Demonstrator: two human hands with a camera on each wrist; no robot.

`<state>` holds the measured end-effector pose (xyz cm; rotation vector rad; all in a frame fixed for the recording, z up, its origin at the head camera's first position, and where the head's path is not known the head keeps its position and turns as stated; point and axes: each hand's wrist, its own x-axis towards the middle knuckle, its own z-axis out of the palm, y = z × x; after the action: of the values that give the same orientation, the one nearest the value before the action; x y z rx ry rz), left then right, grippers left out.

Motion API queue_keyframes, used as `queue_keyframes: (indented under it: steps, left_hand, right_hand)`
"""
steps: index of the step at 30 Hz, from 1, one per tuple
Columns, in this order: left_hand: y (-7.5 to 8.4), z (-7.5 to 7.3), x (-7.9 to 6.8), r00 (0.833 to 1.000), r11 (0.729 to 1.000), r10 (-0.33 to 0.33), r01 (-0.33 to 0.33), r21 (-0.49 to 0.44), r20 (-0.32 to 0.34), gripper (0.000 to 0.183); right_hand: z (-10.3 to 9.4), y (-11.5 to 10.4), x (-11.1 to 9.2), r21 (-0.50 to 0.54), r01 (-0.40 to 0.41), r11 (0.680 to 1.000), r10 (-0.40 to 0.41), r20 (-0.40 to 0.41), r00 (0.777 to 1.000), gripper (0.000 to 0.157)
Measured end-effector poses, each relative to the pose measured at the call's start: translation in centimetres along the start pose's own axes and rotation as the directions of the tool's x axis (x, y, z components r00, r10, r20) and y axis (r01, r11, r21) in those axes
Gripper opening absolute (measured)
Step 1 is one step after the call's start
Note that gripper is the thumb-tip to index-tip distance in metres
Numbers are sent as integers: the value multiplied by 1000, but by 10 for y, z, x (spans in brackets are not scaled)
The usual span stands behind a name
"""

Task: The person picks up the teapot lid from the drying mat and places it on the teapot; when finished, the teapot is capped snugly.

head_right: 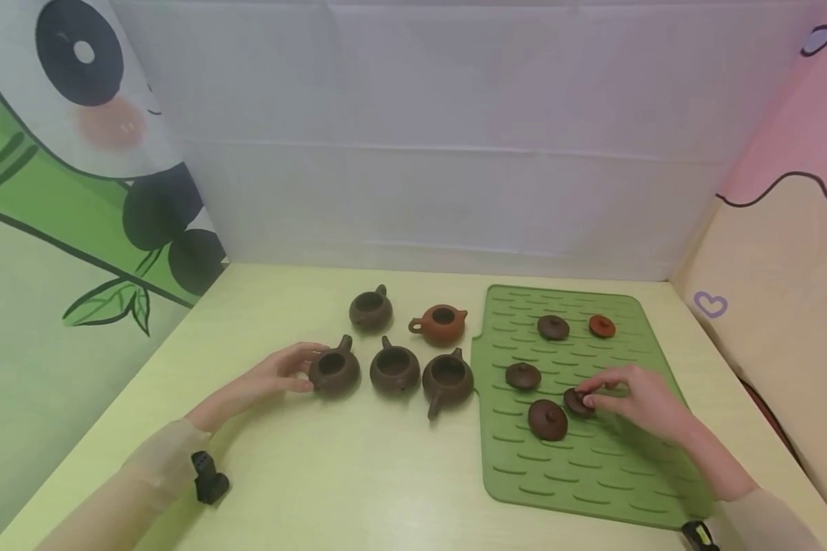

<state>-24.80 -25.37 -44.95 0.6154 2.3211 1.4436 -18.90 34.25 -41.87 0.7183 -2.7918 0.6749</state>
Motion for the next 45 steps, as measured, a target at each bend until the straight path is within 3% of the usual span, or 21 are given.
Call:
queue_keyframes:
  steps: [10, 19, 28, 35, 42, 45]
  left_hand:
    - [-1, 1, 0, 1000, 1000, 8, -8, 9, -7, 62]
    - [-2, 0, 0, 1000, 1000, 9, -9, 1, -8, 62]
    - [-1, 0, 0, 1000, 1000, -1, 1, 1, -11, 62]
    - [0, 1, -1, 1000, 1000, -5, 5, -2, -17, 63]
    - [-1, 2, 0, 1000, 1000, 11, -10, 20, -22, 61]
    - [-2, 2, 0, 1000, 1000, 16, -16, 16, -18, 61]
  right_hand:
    - [-2, -16, 26, -96, -137, 986, 140, 21, 990, 12]
    - [0, -42, 55, -134, -175, 975, 167, -69, 983, 18]
    - [6, -71, 85, -36, -172, 984, 167, -115, 979, 23]
    - [22, -92, 109, 59, -160, 985, 167, -148, 975, 22]
    - [41, -122, 132, 297, -187, 936, 246, -176, 953, 24]
    - [50, -135, 142, 345, -176, 922, 253, -193, 948, 23]
